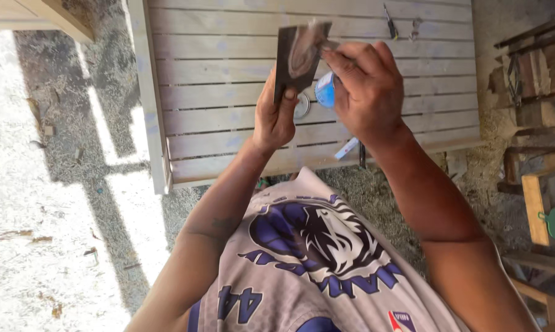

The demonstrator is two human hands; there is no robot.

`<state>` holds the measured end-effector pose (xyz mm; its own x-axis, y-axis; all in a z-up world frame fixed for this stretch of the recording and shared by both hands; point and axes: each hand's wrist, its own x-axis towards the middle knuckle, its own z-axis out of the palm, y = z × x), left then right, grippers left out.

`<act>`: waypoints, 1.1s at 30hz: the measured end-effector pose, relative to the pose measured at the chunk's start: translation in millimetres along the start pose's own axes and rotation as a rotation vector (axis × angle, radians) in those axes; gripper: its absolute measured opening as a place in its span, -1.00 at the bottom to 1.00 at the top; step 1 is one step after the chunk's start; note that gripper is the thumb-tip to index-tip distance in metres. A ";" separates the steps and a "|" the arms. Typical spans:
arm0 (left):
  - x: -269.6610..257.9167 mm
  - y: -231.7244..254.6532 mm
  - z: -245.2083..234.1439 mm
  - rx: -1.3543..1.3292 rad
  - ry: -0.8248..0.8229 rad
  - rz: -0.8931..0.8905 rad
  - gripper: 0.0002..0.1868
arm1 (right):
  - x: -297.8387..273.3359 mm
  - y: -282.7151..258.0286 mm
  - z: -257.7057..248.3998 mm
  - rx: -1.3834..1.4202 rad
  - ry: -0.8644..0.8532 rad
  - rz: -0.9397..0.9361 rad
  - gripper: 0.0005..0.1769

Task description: The person scrapes and sands a wooden table surface using a scraper and sandpaper. They then stir wood filler in a can and apply it to the gaps between the wood slats with a metal scraper.

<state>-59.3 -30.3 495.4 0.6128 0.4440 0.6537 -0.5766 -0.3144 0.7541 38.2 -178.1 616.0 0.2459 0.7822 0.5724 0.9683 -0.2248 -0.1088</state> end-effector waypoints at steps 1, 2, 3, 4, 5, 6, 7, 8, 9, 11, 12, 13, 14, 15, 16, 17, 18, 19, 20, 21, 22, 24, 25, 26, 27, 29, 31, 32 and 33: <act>-0.1 1.0 -0.4 -0.055 0.007 -0.067 -0.57 | -0.9 -3.7 5.2 0.043 0.036 -0.044 -0.53; -2.6 3.4 -0.5 -0.109 0.014 -0.134 -0.56 | -1.8 -6.0 7.4 0.085 0.072 -0.088 -0.52; -2.2 4.1 -0.8 -0.158 0.023 -0.192 -0.54 | -2.1 -5.7 5.7 0.065 0.047 -0.079 -0.54; -0.4 3.0 -1.6 -0.152 0.016 -0.169 -0.54 | -2.6 -6.1 3.0 0.044 0.022 -0.070 -0.56; -3.3 3.1 -1.9 -0.145 0.016 -0.159 -0.54 | -3.6 -7.8 1.0 0.032 -0.016 -0.059 -0.57; -6.4 2.4 -2.4 -0.137 0.017 -0.149 -0.54 | -0.7 -5.7 -0.8 0.025 0.021 -0.035 -0.57; -11.3 2.5 -2.1 -0.120 0.030 -0.155 -0.54 | 3.5 -2.7 -4.1 0.021 0.055 -0.006 -0.57; -14.6 1.9 0.4 -0.103 0.042 -0.161 -0.53 | 6.6 -2.3 -8.0 0.017 0.089 0.022 -0.56; -12.7 -0.4 4.5 -0.092 0.046 -0.155 -0.53 | 5.8 -7.4 -11.4 0.059 0.084 -0.020 -0.56; -12.9 2.2 6.5 -0.131 0.083 -0.139 -0.53 | 2.7 -24.1 -13.1 0.146 0.078 -0.112 -0.56; -11.3 3.7 4.6 -0.147 0.103 -0.129 -0.54 | 5.5 -24.3 -14.2 0.089 0.037 -0.087 -0.55; -9.8 5.1 3.3 -0.146 0.086 -0.114 -0.55 | 5.7 -22.7 -17.1 0.032 -0.009 -0.060 -0.54; -7.7 5.8 1.1 -0.145 0.069 -0.100 -0.56 | 6.3 -20.0 -18.6 -0.025 -0.055 -0.034 -0.53; -12.2 10.5 -1.3 -0.136 0.059 -0.105 -0.58 | 7.3 -17.2 -18.2 -0.004 -0.011 -0.032 -0.56; -15.9 13.8 -1.3 -0.098 0.075 -0.091 -0.58 | 10.8 -12.1 -17.1 0.017 0.033 -0.031 -0.58; -14.4 12.6 1.2 -0.074 0.077 -0.065 -0.57 | 12.2 -9.0 -18.4 0.020 0.088 -0.023 -0.60; -13.8 12.0 3.1 -0.051 0.079 -0.039 -0.57 | 6.9 -15.1 -20.3 0.055 0.064 -0.059 -0.56; -12.0 11.9 3.3 -0.069 0.094 -0.040 -0.58 | 2.4 -24.4 -20.5 0.095 0.048 -0.106 -0.52; -11.6 12.3 3.0 -0.088 0.110 -0.041 -0.59 | 1.3 -29.6 -20.5 0.135 0.031 -0.154 -0.47; -14.1 12.4 2.4 -0.110 0.126 -0.050 -0.60 | 2.5 -28.2 -21.5 0.080 -0.011 -0.114 -0.45; -14.5 10.0 1.2 -0.101 0.127 -0.027 -0.59 | 4.7 -24.3 -22.3 0.025 -0.053 -0.073 -0.44; -17.5 6.9 -0.2 -0.066 0.148 0.008 -0.56 | 12.0 -17.9 -18.0 0.011 -0.039 -0.052 -0.46; -21.3 6.3 0.8 -0.066 0.161 -0.002 -0.57 | 13.9 -17.1 -15.5 0.033 0.026 -0.051 -0.50; -24.9 6.1 3.1 -0.066 0.174 -0.012 -0.59 | 14.3 -18.2 -14.2 0.055 0.091 -0.051 -0.53; -24.4 4.2 5.6 -0.067 0.185 -0.012 -0.60 | 10.7 -23.6 -15.2 0.093 0.064 -0.070 -0.53; -25.8 5.4 5.3 -0.060 0.237 -0.038 -0.61 | 2.8 -40.7 -17.4 0.169 0.015 -0.119 -0.51; -24.8 4.8 2.7 -0.032 0.255 -0.030 -0.61 | 9.7 -32.8 -19.2 0.079 -0.017 -0.054 -0.49; -24.7 4.0 2.7 -0.010 0.245 -0.013 -0.61 | 12.7 -28.0 -18.5 0.036 -0.038 -0.024 -0.48; -28.9 7.0 1.9 0.016 0.231 -0.008 -0.62 | 14.7 -26.0 -16.1 0.048 0.001 -0.044 -0.51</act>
<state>-80.0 -46.9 481.9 0.4759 0.6263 0.6175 -0.5629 -0.3225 0.7610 15.9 -170.1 640.4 0.2028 0.7899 0.5787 0.9792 -0.1617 -0.1224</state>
